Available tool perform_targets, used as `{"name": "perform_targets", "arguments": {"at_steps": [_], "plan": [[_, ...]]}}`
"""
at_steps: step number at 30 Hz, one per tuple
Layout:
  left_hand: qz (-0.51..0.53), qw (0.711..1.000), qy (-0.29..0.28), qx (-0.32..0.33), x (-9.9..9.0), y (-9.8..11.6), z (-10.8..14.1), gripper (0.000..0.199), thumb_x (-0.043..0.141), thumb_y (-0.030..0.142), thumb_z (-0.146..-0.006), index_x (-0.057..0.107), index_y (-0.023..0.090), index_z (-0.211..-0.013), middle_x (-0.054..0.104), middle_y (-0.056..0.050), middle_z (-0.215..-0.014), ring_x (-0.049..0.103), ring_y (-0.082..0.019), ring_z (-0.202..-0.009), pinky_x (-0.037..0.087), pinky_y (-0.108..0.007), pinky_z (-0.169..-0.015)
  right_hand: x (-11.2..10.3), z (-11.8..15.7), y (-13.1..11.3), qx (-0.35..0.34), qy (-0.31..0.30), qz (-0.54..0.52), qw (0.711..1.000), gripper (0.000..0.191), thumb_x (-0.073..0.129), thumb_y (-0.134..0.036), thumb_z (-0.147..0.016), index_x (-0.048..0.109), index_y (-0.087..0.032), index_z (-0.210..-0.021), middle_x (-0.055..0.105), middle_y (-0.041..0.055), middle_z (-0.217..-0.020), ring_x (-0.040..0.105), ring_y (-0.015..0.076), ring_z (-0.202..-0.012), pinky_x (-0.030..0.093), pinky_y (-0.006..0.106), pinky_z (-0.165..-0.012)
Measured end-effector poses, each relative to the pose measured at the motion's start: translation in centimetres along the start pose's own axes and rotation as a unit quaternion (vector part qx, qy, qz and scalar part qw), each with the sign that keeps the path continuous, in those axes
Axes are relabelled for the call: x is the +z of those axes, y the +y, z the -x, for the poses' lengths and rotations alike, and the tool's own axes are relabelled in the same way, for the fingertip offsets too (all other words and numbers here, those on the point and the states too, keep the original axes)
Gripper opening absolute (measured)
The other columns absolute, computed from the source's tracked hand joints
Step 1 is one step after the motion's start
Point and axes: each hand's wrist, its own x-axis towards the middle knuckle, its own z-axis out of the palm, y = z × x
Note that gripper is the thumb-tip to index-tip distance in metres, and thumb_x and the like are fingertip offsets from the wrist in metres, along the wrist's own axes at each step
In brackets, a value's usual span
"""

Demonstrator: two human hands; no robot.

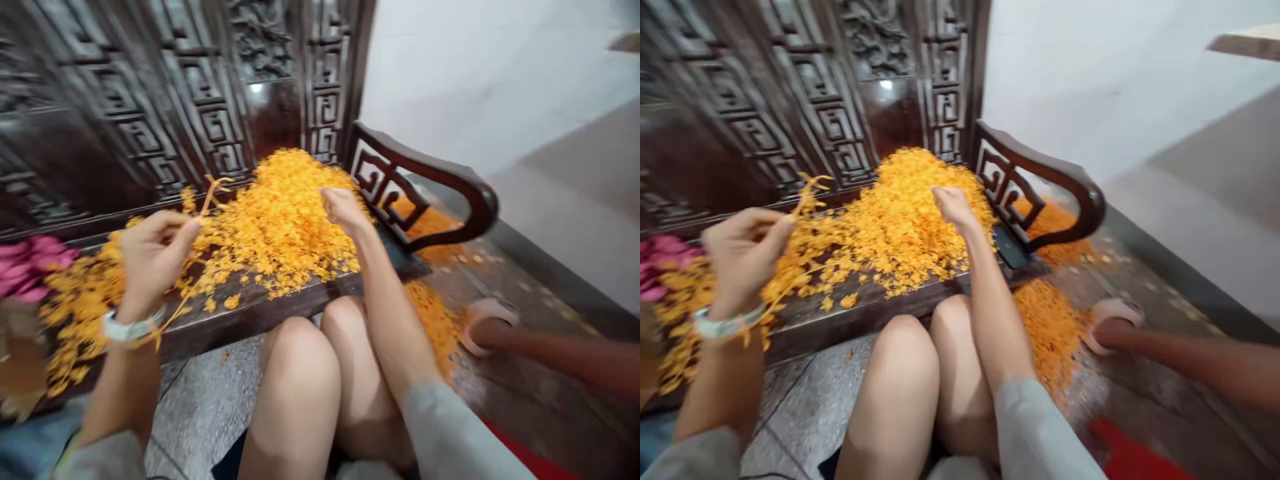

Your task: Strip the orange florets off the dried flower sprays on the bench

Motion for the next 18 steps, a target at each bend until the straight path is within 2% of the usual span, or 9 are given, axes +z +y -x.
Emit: {"name": "perform_targets", "arguments": {"at_steps": [2, 4, 5, 7, 9, 11, 13, 15, 18], "plan": [[0.07, 0.995, 0.045, -0.046, 1.3, -1.5, -0.9, 0.018, 0.078, 0.034, -0.095, 0.074, 0.021, -0.084, 0.058, 0.004, -0.054, 0.046, -0.007, -0.046, 0.032, -0.022, -0.045, 0.9, 0.7, -2.2, -0.042, -0.19, -0.023, 0.981, 0.038, 0.073, -0.039, -0.095, 0.051, -0.022, -0.069, 0.039, -0.0088, -0.051, 0.025, 0.0057, -0.042, 0.017, 0.023, -0.044], [0.151, 0.984, 0.054, -0.083, 2.3, -2.1, -1.8, 0.023, 0.079, 0.042, -0.095, 0.074, 0.021, -0.084, 0.058, 0.004, -0.054, 0.047, -0.007, -0.045, 0.036, -0.021, -0.044, 2.3, 1.1, -4.1, -0.058, -0.283, -0.027, 0.957, 0.041, 0.077, -0.055, -0.09, 0.058, -0.021, -0.074, 0.046, -0.0058, -0.056, 0.033, 0.007, -0.046, 0.029, 0.023, -0.047], [0.183, 0.977, 0.056, -0.095, 2.7, -2.0, -2.1, 0.024, 0.079, 0.044, -0.094, 0.074, 0.022, -0.086, 0.059, 0.003, -0.056, 0.048, -0.007, -0.046, 0.039, -0.02, -0.045, 3.0, 0.9, -4.6, -0.061, -0.272, -0.021, 0.96, 0.044, 0.075, -0.063, -0.09, 0.062, -0.021, -0.08, 0.054, -0.0025, -0.062, 0.041, 0.0089, -0.05, 0.037, 0.025, -0.051], [0.228, 0.966, 0.063, -0.109, 3.2, -1.1, -2.5, 0.023, 0.082, 0.043, -0.092, 0.074, 0.022, -0.09, 0.063, 0.002, -0.064, 0.056, -0.008, -0.053, 0.046, -0.019, -0.05, 4.3, -0.1, -4.6, -0.06, -0.16, 0.013, 0.985, 0.054, 0.062, -0.073, -0.095, 0.07, -0.021, -0.107, 0.072, 0.0099, -0.096, 0.063, 0.0166, -0.075, 0.055, 0.032, -0.069], [0.269, 0.955, 0.056, -0.114, 3.4, 0.0, -2.8, 0.022, 0.084, 0.04, -0.089, 0.074, 0.021, -0.097, 0.068, 0.0, -0.074, 0.064, -0.01, -0.062, 0.055, -0.019, -0.059, 5.1, -1.3, -3.5, -0.038, -0.046, 0.092, 0.994, 0.066, 0.057, -0.073, -0.1, 0.061, -0.022, -0.142, 0.062, 0.0196, -0.147, 0.066, 0.0277, -0.12, 0.058, 0.043, -0.097], [0.303, 0.945, 0.039, -0.119, 3.5, 0.7, -3.2, 0.025, 0.085, 0.036, -0.087, 0.073, 0.021, -0.104, 0.072, -0.002, -0.083, 0.07, -0.012, -0.072, 0.061, -0.023, -0.07, 5.5, -1.4, -2.1, -0.015, -0.005, 0.14, 0.99, 0.07, 0.058, -0.068, -0.102, 0.052, -0.02, -0.153, 0.046, 0.0217, -0.165, 0.055, 0.0329, -0.142, 0.053, 0.048, -0.112], [0.324, 0.938, 0.027, -0.118, 3.8, 0.9, -3.4, 0.028, 0.086, 0.035, -0.087, 0.072, 0.022, -0.107, 0.074, -0.004, -0.09, 0.073, -0.014, -0.08, 0.064, -0.026, -0.078, 5.5, 0.1, -1.1, -0.002, -0.036, 0.091, 0.995, 0.065, 0.057, -0.065, -0.103, 0.058, -0.016, -0.145, 0.056, 0.0237, -0.156, 0.064, 0.0309, -0.13, 0.056, 0.045, -0.106], [0.339, 0.933, 0.017, -0.12, 4.8, 0.8, -3.4, 0.027, 0.086, 0.034, -0.087, 0.07, 0.023, -0.107, 0.076, -0.004, -0.094, 0.075, -0.015, -0.085, 0.065, -0.029, -0.084, 5.4, 3.0, -0.5, 0.015, -0.135, -0.032, 0.99, 0.06, 0.057, -0.067, -0.101, 0.064, -0.016, -0.132, 0.071, 0.0199, -0.133, 0.073, 0.0239, -0.104, 0.061, 0.037, -0.09], [0.346, 0.921, -0.028, -0.177, 7.6, 0.8, -2.1, 0.027, 0.089, 0.03, -0.084, 0.073, 0.024, -0.104, 0.078, -0.002, -0.1, 0.076, -0.015, -0.09, 0.065, -0.028, -0.09, 5.4, 8.2, 0.1, 0.043, -0.3, -0.204, 0.931, 0.069, 0.059, -0.08, -0.092, 0.066, -0.02, -0.124, 0.078, 0.0115, -0.11, 0.075, 0.0203, -0.086, 0.062, 0.033, -0.077]]}}
